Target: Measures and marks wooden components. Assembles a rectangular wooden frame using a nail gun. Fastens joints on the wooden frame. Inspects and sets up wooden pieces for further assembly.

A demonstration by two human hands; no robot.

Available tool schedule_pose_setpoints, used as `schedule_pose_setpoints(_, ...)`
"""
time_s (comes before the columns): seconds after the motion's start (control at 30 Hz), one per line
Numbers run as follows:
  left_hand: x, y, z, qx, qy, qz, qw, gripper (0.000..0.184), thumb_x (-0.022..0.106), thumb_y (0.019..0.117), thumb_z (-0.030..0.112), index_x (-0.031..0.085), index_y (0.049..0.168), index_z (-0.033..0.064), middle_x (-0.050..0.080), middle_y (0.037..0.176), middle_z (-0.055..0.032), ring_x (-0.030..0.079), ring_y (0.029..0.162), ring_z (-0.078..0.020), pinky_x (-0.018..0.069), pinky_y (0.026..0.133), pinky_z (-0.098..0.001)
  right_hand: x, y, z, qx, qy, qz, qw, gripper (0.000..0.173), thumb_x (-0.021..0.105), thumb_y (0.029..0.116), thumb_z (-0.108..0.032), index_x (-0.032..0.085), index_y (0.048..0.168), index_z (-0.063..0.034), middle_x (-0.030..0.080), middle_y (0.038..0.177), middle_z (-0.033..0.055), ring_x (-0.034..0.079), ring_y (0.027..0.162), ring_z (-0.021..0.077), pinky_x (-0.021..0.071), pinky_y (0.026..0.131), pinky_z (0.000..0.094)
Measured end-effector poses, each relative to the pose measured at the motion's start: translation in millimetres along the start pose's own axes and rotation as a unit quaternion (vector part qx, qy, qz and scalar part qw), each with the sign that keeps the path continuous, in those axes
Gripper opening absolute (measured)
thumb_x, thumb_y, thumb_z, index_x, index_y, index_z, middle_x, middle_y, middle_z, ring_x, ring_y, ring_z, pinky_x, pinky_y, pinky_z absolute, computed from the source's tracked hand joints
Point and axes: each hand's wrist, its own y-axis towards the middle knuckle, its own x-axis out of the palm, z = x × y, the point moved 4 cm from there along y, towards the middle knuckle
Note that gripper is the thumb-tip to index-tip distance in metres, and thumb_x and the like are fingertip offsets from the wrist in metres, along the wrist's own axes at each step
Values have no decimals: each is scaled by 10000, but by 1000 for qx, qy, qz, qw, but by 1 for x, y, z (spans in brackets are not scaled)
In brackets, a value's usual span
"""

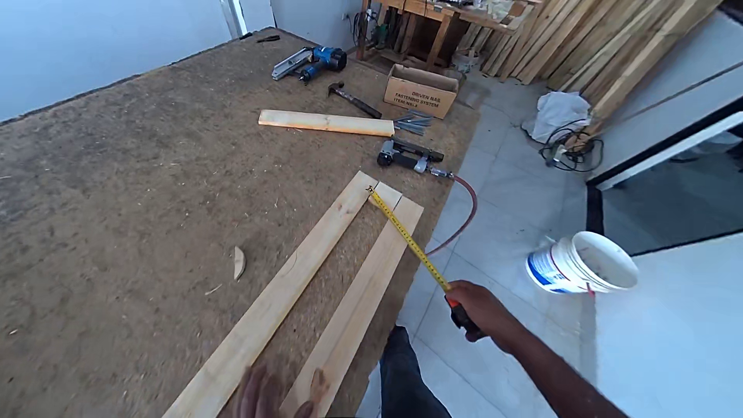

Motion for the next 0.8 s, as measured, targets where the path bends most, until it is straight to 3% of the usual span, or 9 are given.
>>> schedule_pose_setpoints(0.2,144,163,148,40,-14,-62,997,650,732,859,568,694,1297,89,565,1481,-185,426,1451,-441,386,1178,-593,-59,124,-84,-29,-116,-88,989,361,563,995,-387,671,1240,-144,680,1018,113,674,773,247,571,619,454)
schedule_pose_setpoints(0.33,224,244,211,44,23,-159,986,705,732,855,552,619,1417,143,464,1580,-163,351,1505,-411,291,1220,-609,-86,161,-90,3,-165,-150,975,336,558,1006,-392,665,1216,-152,678,997,107,673,764,242,571,620,450)
schedule_pose_setpoints(0.47,253,281,219,31,90,-210,973,810,669,850,597,515,1519,168,362,1659,-71,235,1563,-347,205,1247,-607,-110,171,-67,-14,-180,-189,965,332,571,956,-386,691,1192,-186,690,930,54,670,752,199,559,641,439)
schedule_pose_setpoints(0.6,260,274,210,37,137,-182,973,907,603,844,703,499,1529,118,336,1674,-50,241,1569,-298,236,1244,-594,-120,177,-55,-24,-174,-215,961,321,572,939,-387,716,1144,-187,678,876,20,654,752,166,544,670,422)
schedule_pose_setpoints(0.8,259,274,209,46,168,-164,971,944,612,813,730,485,1539,141,320,1682,-38,239,1570,-292,260,1239,-581,-119,191,-53,-26,-190,-238,952,309,563,938,-394,722,1118,-200,680,899,14,653,804,161,537,716,427)
